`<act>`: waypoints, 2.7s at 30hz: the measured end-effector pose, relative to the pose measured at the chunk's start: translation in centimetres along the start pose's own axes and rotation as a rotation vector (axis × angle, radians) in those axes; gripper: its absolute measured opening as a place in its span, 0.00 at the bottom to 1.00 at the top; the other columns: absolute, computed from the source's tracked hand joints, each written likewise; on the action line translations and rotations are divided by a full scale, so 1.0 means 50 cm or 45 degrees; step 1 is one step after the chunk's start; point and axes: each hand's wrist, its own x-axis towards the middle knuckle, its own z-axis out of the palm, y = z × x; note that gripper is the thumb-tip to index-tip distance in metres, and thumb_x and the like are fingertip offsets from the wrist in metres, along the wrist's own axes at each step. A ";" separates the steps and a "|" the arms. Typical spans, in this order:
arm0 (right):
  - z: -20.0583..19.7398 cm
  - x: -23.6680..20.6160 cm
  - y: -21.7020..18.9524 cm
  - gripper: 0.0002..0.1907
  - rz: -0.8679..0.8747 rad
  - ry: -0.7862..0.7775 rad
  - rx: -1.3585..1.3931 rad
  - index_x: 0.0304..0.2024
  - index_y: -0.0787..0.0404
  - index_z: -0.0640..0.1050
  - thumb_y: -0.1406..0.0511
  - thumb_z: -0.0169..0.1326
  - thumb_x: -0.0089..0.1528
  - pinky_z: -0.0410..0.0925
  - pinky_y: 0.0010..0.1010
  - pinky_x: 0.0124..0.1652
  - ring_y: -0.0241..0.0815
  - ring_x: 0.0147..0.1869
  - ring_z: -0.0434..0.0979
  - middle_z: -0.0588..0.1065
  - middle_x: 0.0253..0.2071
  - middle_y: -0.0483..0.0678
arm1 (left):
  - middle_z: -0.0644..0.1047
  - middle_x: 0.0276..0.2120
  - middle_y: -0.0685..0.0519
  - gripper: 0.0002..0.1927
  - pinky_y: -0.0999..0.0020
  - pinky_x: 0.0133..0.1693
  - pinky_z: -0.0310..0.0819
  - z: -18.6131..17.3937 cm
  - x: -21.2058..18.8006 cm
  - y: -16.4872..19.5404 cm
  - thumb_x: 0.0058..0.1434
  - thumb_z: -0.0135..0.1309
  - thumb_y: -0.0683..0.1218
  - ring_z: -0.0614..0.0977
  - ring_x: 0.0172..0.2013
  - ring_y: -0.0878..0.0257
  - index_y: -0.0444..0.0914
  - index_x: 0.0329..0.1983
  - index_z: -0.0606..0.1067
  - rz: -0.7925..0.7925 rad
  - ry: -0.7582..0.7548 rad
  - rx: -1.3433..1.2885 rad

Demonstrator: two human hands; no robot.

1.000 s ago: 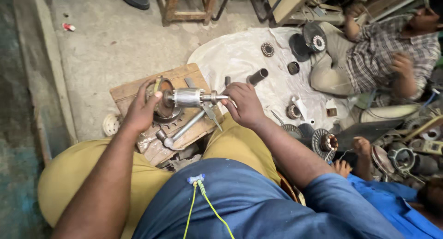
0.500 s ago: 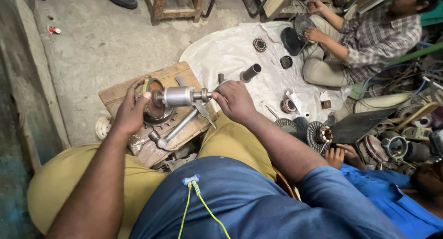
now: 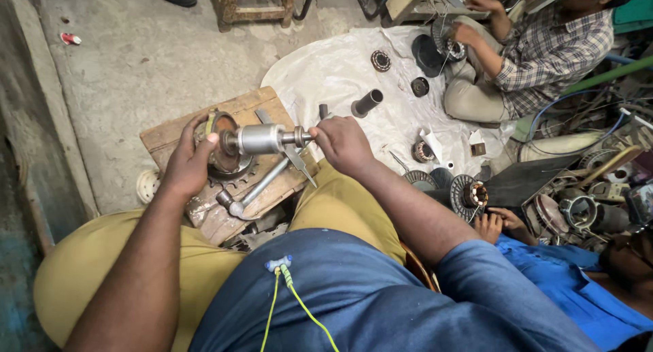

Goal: The person holds a cylindrical motor component on a wooden block and uses a metal rod to tap and adjust internal parts. They rotate the component, insert and remove a small cylindrical piece, and continue tapping with the rod while seated on the floor.

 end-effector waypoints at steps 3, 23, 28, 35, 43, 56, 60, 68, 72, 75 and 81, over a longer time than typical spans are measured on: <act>-0.003 -0.004 0.003 0.09 -0.186 0.113 0.052 0.40 0.58 0.77 0.60 0.54 0.69 0.63 0.41 0.46 0.52 0.43 0.74 0.74 0.36 0.51 | 0.75 0.60 0.42 0.29 0.62 0.61 0.65 -0.002 -0.003 0.006 0.70 0.49 0.54 0.75 0.60 0.56 0.47 0.73 0.62 -0.034 -0.009 -0.027; -0.010 -0.011 0.008 0.08 -0.399 0.218 -0.172 0.42 0.59 0.77 0.61 0.55 0.67 0.61 0.44 0.51 0.52 0.52 0.73 0.76 0.42 0.49 | 0.73 0.62 0.39 0.31 0.60 0.63 0.63 0.002 0.002 -0.009 0.69 0.49 0.56 0.73 0.63 0.52 0.46 0.74 0.61 -0.017 0.006 0.014; -0.006 -0.004 0.011 0.06 -0.172 0.083 -0.072 0.42 0.55 0.78 0.61 0.55 0.71 0.63 0.40 0.53 0.48 0.51 0.74 0.75 0.41 0.47 | 0.73 0.63 0.40 0.30 0.60 0.63 0.63 0.002 0.002 -0.011 0.69 0.48 0.56 0.74 0.64 0.52 0.46 0.73 0.62 -0.018 -0.003 -0.007; -0.015 -0.011 0.013 0.08 -0.422 0.219 -0.171 0.41 0.59 0.77 0.61 0.56 0.67 0.60 0.43 0.49 0.52 0.51 0.74 0.75 0.42 0.50 | 0.72 0.64 0.40 0.31 0.60 0.63 0.63 0.002 -0.003 0.013 0.68 0.49 0.56 0.73 0.64 0.51 0.47 0.74 0.61 -0.046 -0.010 -0.045; -0.013 -0.007 0.009 0.09 -0.469 0.272 -0.024 0.42 0.61 0.77 0.62 0.55 0.65 0.61 0.43 0.49 0.54 0.50 0.72 0.75 0.43 0.53 | 0.70 0.66 0.40 0.32 0.58 0.63 0.61 0.004 0.003 0.019 0.68 0.49 0.57 0.70 0.66 0.50 0.49 0.74 0.61 -0.083 0.010 0.057; -0.012 -0.008 0.010 0.09 -0.449 0.249 -0.061 0.42 0.61 0.77 0.61 0.55 0.66 0.62 0.45 0.50 0.53 0.51 0.73 0.76 0.44 0.51 | 0.72 0.64 0.40 0.32 0.60 0.64 0.61 0.008 0.009 -0.013 0.68 0.51 0.57 0.71 0.66 0.52 0.46 0.73 0.62 0.043 0.006 -0.025; -0.007 -0.008 0.013 0.08 -0.357 0.201 -0.171 0.39 0.59 0.78 0.61 0.55 0.66 0.62 0.45 0.50 0.52 0.51 0.74 0.77 0.42 0.49 | 0.73 0.64 0.40 0.32 0.60 0.64 0.62 0.010 0.009 -0.016 0.68 0.50 0.58 0.72 0.66 0.52 0.45 0.73 0.62 0.045 0.013 -0.031; -0.011 -0.007 0.018 0.11 -0.322 0.238 -0.079 0.44 0.62 0.78 0.60 0.55 0.66 0.63 0.43 0.48 0.53 0.48 0.74 0.77 0.42 0.52 | 0.71 0.65 0.38 0.32 0.59 0.64 0.60 0.008 0.009 -0.014 0.68 0.50 0.58 0.70 0.66 0.50 0.44 0.73 0.61 0.099 0.008 -0.044; -0.009 -0.007 0.009 0.09 -0.397 0.249 -0.134 0.43 0.61 0.77 0.62 0.53 0.67 0.63 0.45 0.48 0.55 0.48 0.74 0.76 0.40 0.52 | 0.72 0.64 0.40 0.32 0.59 0.64 0.61 0.009 0.009 -0.014 0.68 0.49 0.59 0.72 0.66 0.51 0.46 0.73 0.62 0.018 0.010 -0.027; 0.006 0.004 -0.005 0.12 0.042 0.059 -0.041 0.41 0.60 0.77 0.59 0.50 0.73 0.64 0.42 0.50 0.53 0.48 0.75 0.75 0.38 0.51 | 0.72 0.64 0.39 0.32 0.59 0.63 0.62 0.009 0.010 -0.013 0.67 0.49 0.58 0.72 0.65 0.50 0.46 0.73 0.62 -0.006 0.017 -0.013; -0.011 -0.003 -0.009 0.13 -0.300 0.256 -0.029 0.39 0.62 0.75 0.60 0.49 0.72 0.64 0.46 0.40 0.57 0.40 0.74 0.74 0.35 0.55 | 0.73 0.63 0.38 0.32 0.57 0.63 0.63 0.004 0.011 -0.008 0.68 0.49 0.59 0.73 0.64 0.49 0.47 0.73 0.62 -0.018 0.019 0.036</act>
